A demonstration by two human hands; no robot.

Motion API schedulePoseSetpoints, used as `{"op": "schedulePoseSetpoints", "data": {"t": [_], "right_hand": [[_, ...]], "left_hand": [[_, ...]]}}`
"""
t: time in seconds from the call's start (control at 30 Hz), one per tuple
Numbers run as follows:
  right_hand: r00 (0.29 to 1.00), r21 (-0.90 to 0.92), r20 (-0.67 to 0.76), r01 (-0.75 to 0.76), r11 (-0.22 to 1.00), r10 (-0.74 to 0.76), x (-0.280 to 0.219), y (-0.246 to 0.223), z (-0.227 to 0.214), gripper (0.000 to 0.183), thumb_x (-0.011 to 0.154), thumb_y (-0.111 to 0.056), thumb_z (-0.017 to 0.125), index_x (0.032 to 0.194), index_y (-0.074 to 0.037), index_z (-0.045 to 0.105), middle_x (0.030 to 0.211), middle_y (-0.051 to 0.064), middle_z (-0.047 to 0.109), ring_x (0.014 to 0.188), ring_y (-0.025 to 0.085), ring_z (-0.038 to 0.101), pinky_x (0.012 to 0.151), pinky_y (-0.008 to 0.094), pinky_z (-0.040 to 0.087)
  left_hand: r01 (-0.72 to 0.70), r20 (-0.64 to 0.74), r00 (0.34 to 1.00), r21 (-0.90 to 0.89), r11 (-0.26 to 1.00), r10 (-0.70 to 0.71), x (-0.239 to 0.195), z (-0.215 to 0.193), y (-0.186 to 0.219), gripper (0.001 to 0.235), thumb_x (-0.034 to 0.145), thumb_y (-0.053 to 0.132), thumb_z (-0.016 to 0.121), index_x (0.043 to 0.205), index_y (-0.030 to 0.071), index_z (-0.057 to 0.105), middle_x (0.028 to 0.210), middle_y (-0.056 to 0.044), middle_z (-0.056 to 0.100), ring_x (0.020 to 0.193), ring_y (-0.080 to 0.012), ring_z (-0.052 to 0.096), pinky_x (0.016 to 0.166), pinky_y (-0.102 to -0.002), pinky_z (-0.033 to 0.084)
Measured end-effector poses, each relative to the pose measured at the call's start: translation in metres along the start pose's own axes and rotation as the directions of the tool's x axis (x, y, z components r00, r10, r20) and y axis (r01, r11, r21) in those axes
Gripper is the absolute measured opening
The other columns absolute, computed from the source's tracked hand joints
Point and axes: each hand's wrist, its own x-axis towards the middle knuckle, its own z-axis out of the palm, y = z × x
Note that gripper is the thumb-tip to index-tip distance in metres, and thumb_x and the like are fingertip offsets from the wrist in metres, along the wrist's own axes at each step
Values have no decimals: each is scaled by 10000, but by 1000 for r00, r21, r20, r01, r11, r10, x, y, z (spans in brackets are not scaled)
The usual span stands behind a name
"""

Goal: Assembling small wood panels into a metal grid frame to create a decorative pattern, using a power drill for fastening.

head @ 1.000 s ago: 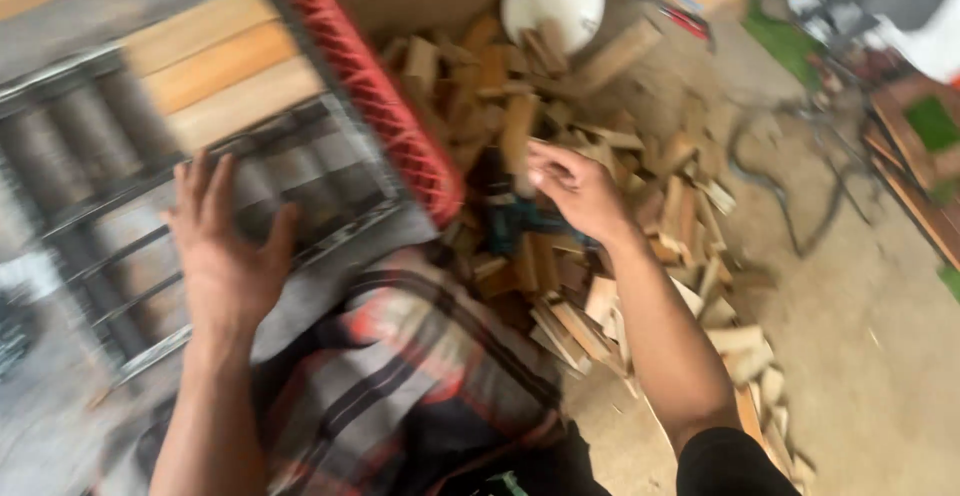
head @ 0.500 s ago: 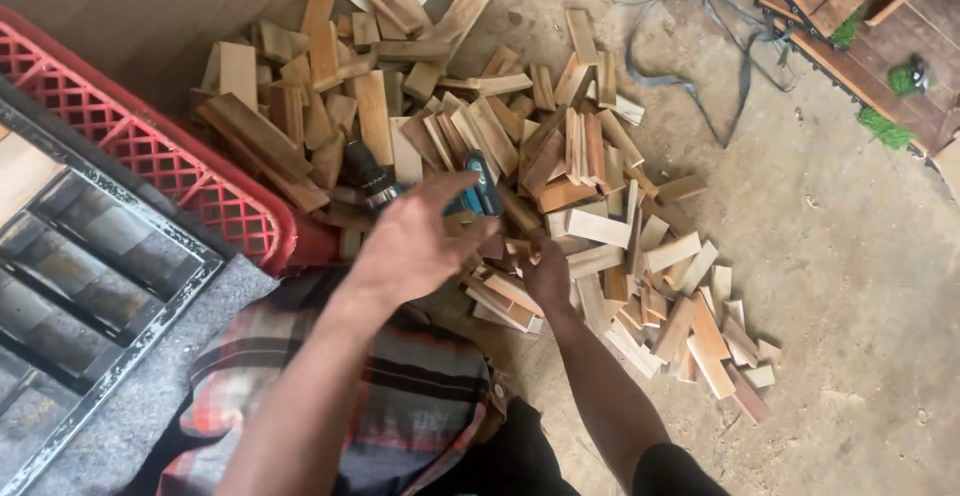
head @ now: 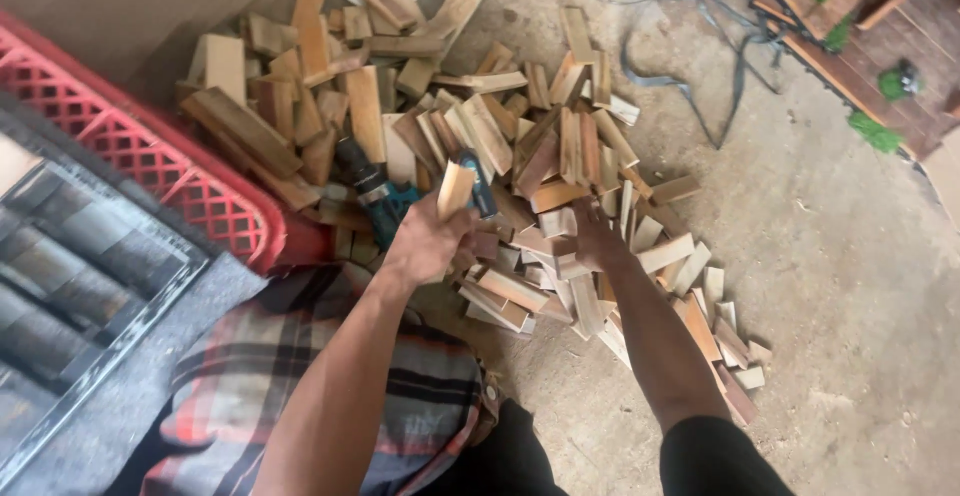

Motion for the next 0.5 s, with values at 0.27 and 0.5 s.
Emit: {"op": "schedulePoseSetpoints", "data": {"t": [0.27, 0.5], "right_hand": [[983, 151, -161, 115, 982, -90, -32, -11, -42, 759, 813, -438, 759, 1492, -201, 514, 1304, 166, 671, 1239, 416, 625, 1048, 546, 516], [888, 824, -263, 410, 392, -377, -122, -65, -132, 373, 796, -216, 878, 1055, 24, 757, 871, 127, 728, 834, 250, 677, 766, 414, 563]], "left_hand": [[176, -117, 979, 64, 982, -168, 0, -12, -16, 596, 820, 526, 791, 1227, 129, 614, 1003, -90, 711, 964, -242, 720, 824, -427, 595], [40, -36, 998, -399, 916, -59, -54, -20, 41, 734, 718, 560, 865, 1158, 20, 636, 934, -149, 728, 926, -231, 722, 853, -372, 591]]}}
